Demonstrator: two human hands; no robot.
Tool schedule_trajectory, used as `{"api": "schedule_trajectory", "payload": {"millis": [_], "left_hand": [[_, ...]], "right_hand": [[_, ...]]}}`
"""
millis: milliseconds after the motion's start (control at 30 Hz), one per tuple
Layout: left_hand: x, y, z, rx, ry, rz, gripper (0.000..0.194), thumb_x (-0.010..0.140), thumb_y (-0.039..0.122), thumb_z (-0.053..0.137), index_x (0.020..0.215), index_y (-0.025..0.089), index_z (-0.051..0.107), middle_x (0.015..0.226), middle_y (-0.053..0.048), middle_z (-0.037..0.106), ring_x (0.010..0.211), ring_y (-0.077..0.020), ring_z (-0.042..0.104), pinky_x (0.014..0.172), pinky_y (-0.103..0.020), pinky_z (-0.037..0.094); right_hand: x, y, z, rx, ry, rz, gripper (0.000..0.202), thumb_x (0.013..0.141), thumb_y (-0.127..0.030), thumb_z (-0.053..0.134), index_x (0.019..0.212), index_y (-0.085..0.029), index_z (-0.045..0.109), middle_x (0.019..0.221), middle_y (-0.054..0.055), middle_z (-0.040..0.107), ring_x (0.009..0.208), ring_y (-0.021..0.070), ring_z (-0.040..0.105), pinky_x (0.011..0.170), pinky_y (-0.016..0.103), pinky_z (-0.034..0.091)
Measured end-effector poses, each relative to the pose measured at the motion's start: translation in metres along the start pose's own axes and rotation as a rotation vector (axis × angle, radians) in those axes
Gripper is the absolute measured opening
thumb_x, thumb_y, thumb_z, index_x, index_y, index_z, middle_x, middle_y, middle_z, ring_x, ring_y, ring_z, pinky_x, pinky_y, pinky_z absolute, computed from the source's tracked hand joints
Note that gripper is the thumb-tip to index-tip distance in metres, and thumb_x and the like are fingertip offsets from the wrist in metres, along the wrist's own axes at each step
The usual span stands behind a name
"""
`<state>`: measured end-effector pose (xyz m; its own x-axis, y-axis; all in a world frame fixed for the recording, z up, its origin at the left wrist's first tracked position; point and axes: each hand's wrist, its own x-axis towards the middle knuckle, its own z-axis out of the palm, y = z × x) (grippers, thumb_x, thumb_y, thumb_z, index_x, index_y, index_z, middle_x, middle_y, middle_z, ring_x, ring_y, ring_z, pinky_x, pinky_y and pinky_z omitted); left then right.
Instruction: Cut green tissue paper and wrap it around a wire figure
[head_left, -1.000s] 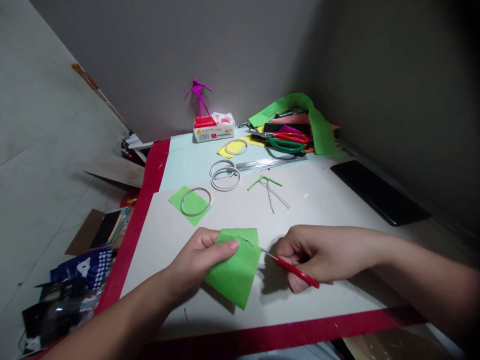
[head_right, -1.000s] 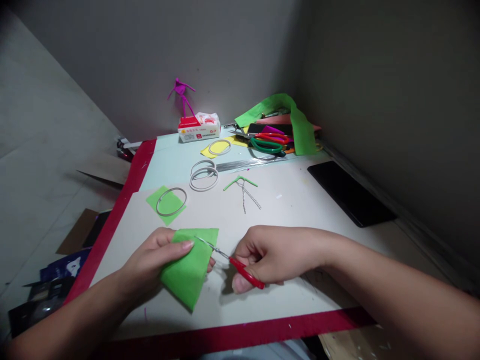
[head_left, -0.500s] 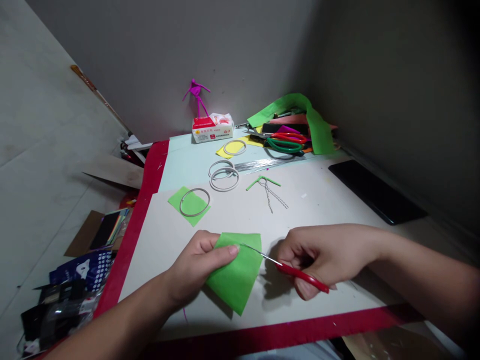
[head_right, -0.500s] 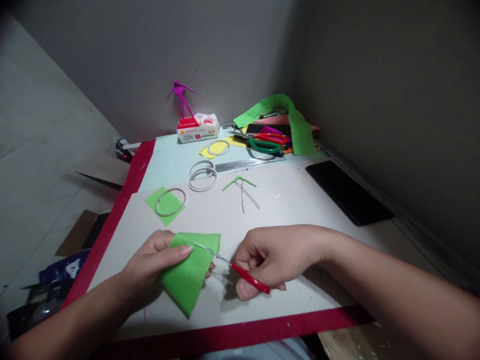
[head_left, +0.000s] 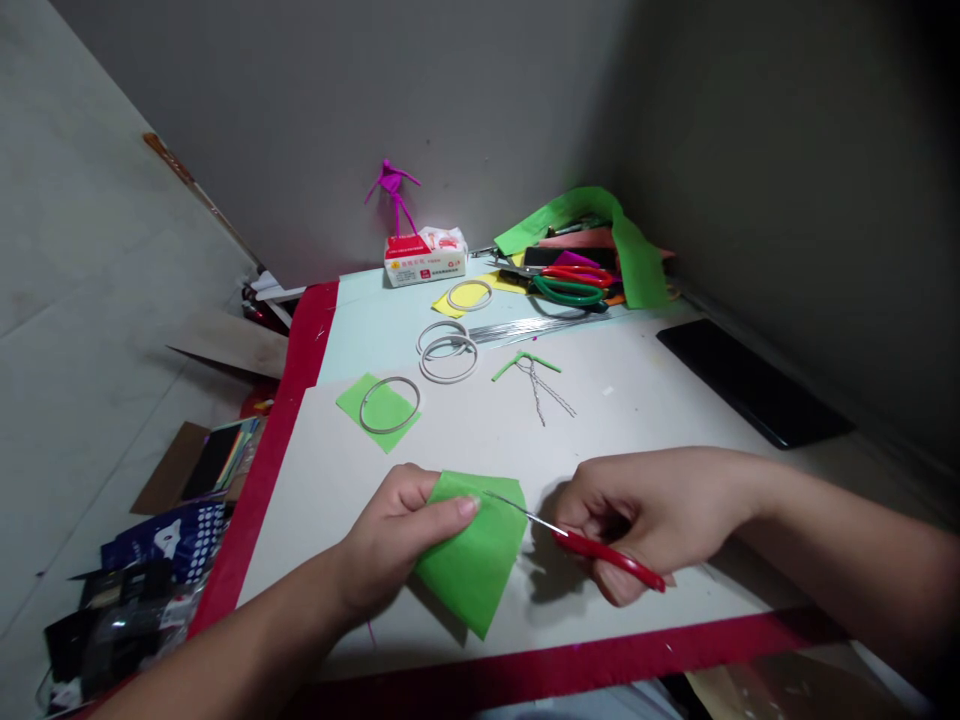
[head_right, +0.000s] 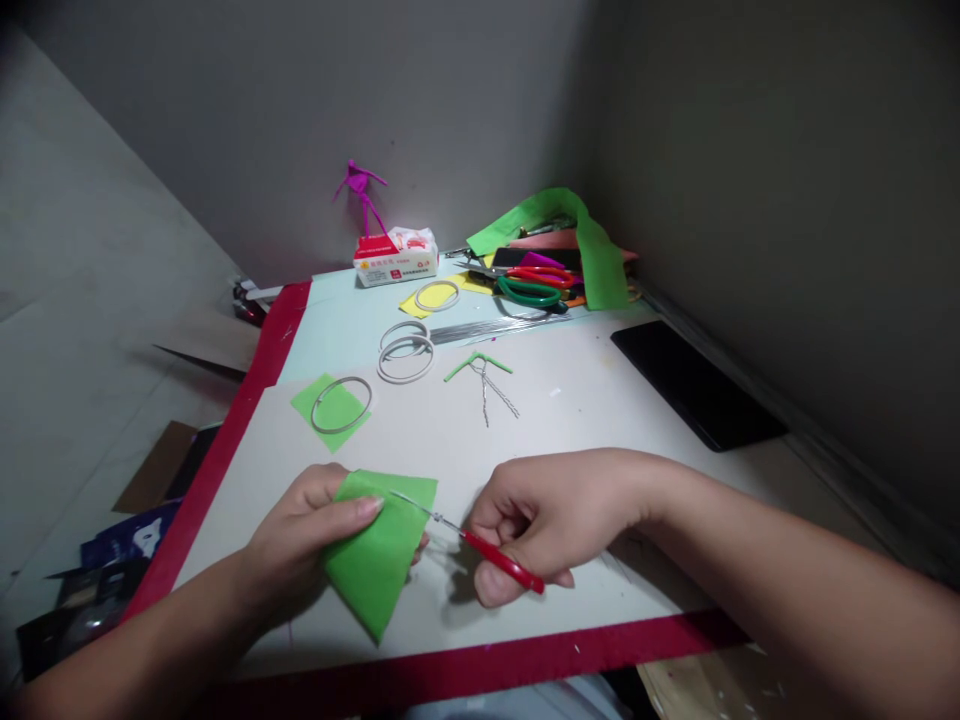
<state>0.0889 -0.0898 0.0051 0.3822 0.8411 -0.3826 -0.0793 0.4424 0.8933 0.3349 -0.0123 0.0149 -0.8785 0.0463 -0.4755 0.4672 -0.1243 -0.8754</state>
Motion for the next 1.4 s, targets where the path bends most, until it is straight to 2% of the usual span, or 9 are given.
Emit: {"api": "schedule_trajectory", "payload": {"millis": [200, 300, 433, 633, 933, 1167, 1400], "left_hand": [[0.0023, -0.0005, 0.0023, 0.063, -0.021, 0.012, 0.035, 0.082, 0.039, 0.064, 0.067, 0.008, 0.071, 0.060, -0.009, 0.066, 0.057, -0.0173, 0.059, 0.056, -0.027, 0.041], [0.0027, -0.0004, 0.0032, 0.059, -0.019, 0.004, 0.036, 0.082, 0.039, 0.063, 0.066, 0.008, 0.071, 0.061, -0.009, 0.067, 0.059, -0.0183, 0.060, 0.058, -0.028, 0.042], [0.0022, -0.0003, 0.0036, 0.059, -0.012, 0.001, 0.036, 0.081, 0.040, 0.063, 0.068, 0.008, 0.072, 0.058, -0.007, 0.064, 0.058, -0.0182, 0.060, 0.059, -0.028, 0.042], [0.0016, -0.0008, 0.0034, 0.074, -0.011, 0.005, 0.036, 0.081, 0.041, 0.064, 0.069, 0.008, 0.072, 0.058, -0.006, 0.064, 0.057, -0.0163, 0.058, 0.057, -0.026, 0.041], [0.0039, -0.0002, 0.0030, 0.071, -0.018, 0.016, 0.036, 0.079, 0.042, 0.066, 0.069, 0.008, 0.072, 0.056, -0.005, 0.061, 0.052, -0.0123, 0.051, 0.053, -0.025, 0.036], [0.0010, -0.0014, 0.0003, -0.018, -0.099, -0.039, 0.038, 0.079, 0.044, 0.064, 0.070, 0.008, 0.071, 0.057, -0.005, 0.060, 0.056, -0.0157, 0.056, 0.058, -0.028, 0.043], [0.0038, -0.0001, 0.0006, 0.080, -0.109, 0.010, 0.037, 0.081, 0.043, 0.064, 0.070, 0.008, 0.070, 0.058, -0.005, 0.058, 0.059, -0.0168, 0.057, 0.057, -0.027, 0.040]], "right_hand": [[0.0031, -0.0010, 0.0049, 0.037, 0.027, 0.002, 0.036, 0.069, -0.042, 0.076, 0.070, -0.012, 0.055, 0.055, -0.006, 0.047, 0.049, 0.0060, 0.044, 0.046, 0.019, 0.034], [0.0042, -0.0031, 0.0060, 0.038, 0.039, 0.012, 0.034, 0.070, -0.039, 0.075, 0.068, -0.013, 0.054, 0.054, -0.006, 0.048, 0.048, 0.0058, 0.045, 0.045, 0.018, 0.035], [0.0046, -0.0060, 0.0065, 0.037, 0.052, 0.011, 0.034, 0.075, -0.039, 0.070, 0.064, -0.013, 0.052, 0.051, -0.006, 0.048, 0.044, 0.0050, 0.045, 0.041, 0.016, 0.035], [0.0034, -0.0047, 0.0072, 0.040, 0.073, 0.010, 0.034, 0.075, -0.040, 0.070, 0.064, -0.013, 0.053, 0.050, -0.006, 0.048, 0.042, 0.0044, 0.044, 0.040, 0.015, 0.035], [0.0028, -0.0029, 0.0056, 0.029, 0.099, 0.022, 0.036, 0.071, -0.042, 0.074, 0.064, -0.012, 0.057, 0.050, -0.006, 0.048, 0.041, 0.0037, 0.043, 0.037, 0.015, 0.034], [0.0018, -0.0048, 0.0066, 0.019, 0.099, 0.027, 0.035, 0.072, -0.042, 0.074, 0.065, -0.012, 0.058, 0.050, -0.007, 0.048, 0.041, 0.0035, 0.042, 0.038, 0.015, 0.033], [0.0023, -0.0052, 0.0061, 0.011, 0.064, 0.045, 0.036, 0.069, -0.042, 0.075, 0.064, -0.013, 0.054, 0.049, -0.007, 0.047, 0.042, 0.0044, 0.044, 0.039, 0.015, 0.035]]}}
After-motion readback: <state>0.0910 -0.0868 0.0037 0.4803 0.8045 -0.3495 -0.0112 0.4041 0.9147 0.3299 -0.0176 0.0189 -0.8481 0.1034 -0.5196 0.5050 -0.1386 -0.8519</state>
